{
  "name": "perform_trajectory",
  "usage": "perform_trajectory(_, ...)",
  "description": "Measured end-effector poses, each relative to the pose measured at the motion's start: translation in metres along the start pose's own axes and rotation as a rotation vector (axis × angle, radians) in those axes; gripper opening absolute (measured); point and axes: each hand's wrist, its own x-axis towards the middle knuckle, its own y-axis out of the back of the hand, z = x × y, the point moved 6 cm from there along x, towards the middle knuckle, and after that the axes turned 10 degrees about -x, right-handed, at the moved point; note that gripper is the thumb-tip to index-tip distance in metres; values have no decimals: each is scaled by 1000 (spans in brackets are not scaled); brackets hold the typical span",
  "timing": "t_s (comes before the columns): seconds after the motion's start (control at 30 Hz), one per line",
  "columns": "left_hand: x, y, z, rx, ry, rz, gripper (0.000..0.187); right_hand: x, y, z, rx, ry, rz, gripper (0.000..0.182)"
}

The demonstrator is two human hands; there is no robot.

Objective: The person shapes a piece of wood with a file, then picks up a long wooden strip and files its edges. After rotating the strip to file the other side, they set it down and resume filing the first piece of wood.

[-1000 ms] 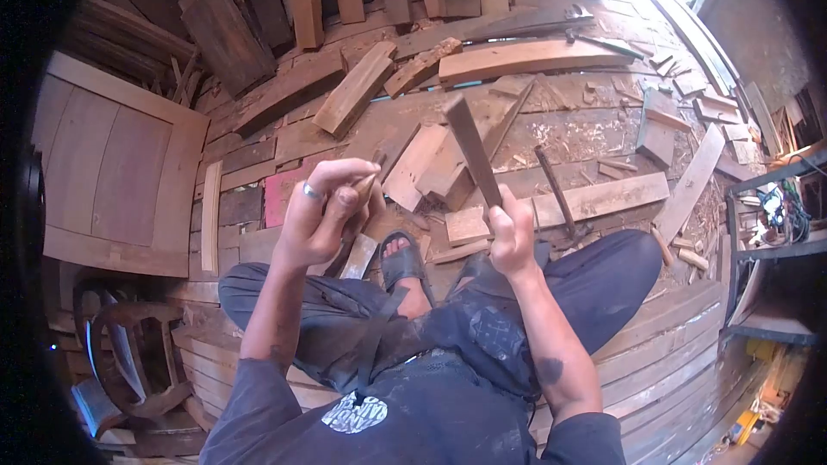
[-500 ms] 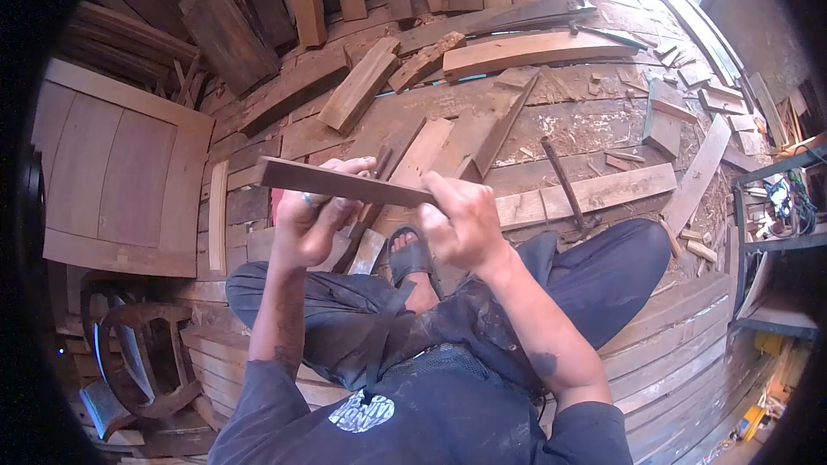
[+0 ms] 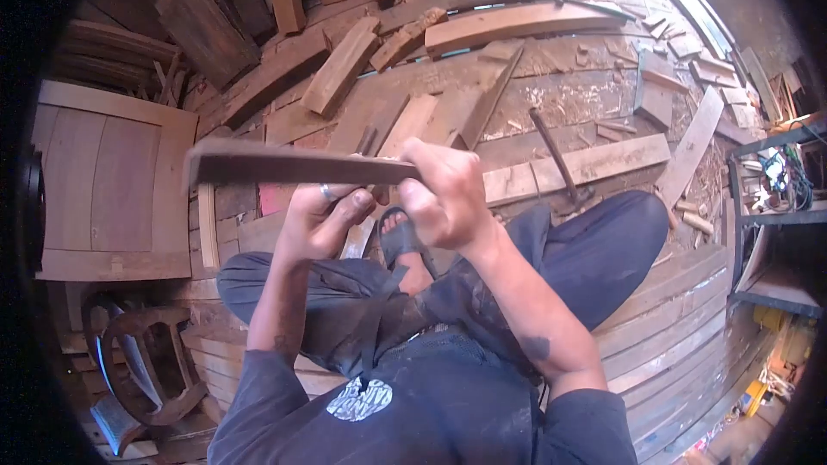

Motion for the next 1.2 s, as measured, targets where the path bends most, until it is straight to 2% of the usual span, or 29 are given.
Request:
perform_trajectory(0.03,2,-3,4,-122,-8,40,30,8,2,-14,26,57,25,25)
perform_trajectory(0.07,4,-3,13,-186,-9,55,33,1,1,-4,6,-2,18,24)
perform_trajectory(0.17,5,27,33,71,-164,96,41,-54,-9,69,-102,-156,-59,23)
perform_trajectory(0.27,9,33,37,103,-312,81,37,-75,0,83,-35,-311,25,26)
perform_trajectory(0.33,8,35,35,123,-349,127,40,-65,4,66,42,-313,9,26)
perform_trajectory(0.47,6,41,34,185,-324,137,42,-27,-1,21,145,-125,-1,25)
perform_trajectory(0.53,5,40,30,165,-327,129,42,-13,-12,3,83,-82,15,23)
perform_trajectory(0.6,0,35,34,101,-225,158,43,-2,-22,-10,36,-50,35,21)
perform_trajectory(0.67,-3,35,39,126,-209,177,40,5,-27,-16,-10,-24,56,20)
perform_trajectory(0.8,-5,41,45,136,-254,193,34,-19,-35,26,18,-72,-4,22)
perform_trajectory(0.87,-1,39,42,118,-239,162,33,-31,-35,34,55,-90,31,24)
perform_trajectory(0.93,2,28,34,96,-172,106,32,-30,-33,27,59,-85,67,26)
perform_trajectory(0.97,4,21,30,100,-130,70,32,-28,-28,21,30,-119,16,25)
perform_trajectory(1.1,2,13,31,-163,-87,86,32,-23,-19,10,23,-78,23,23)
perform_trajectory(1.2,2,24,34,22,-129,38,36,-43,-18,37,-6,-76,15,21)
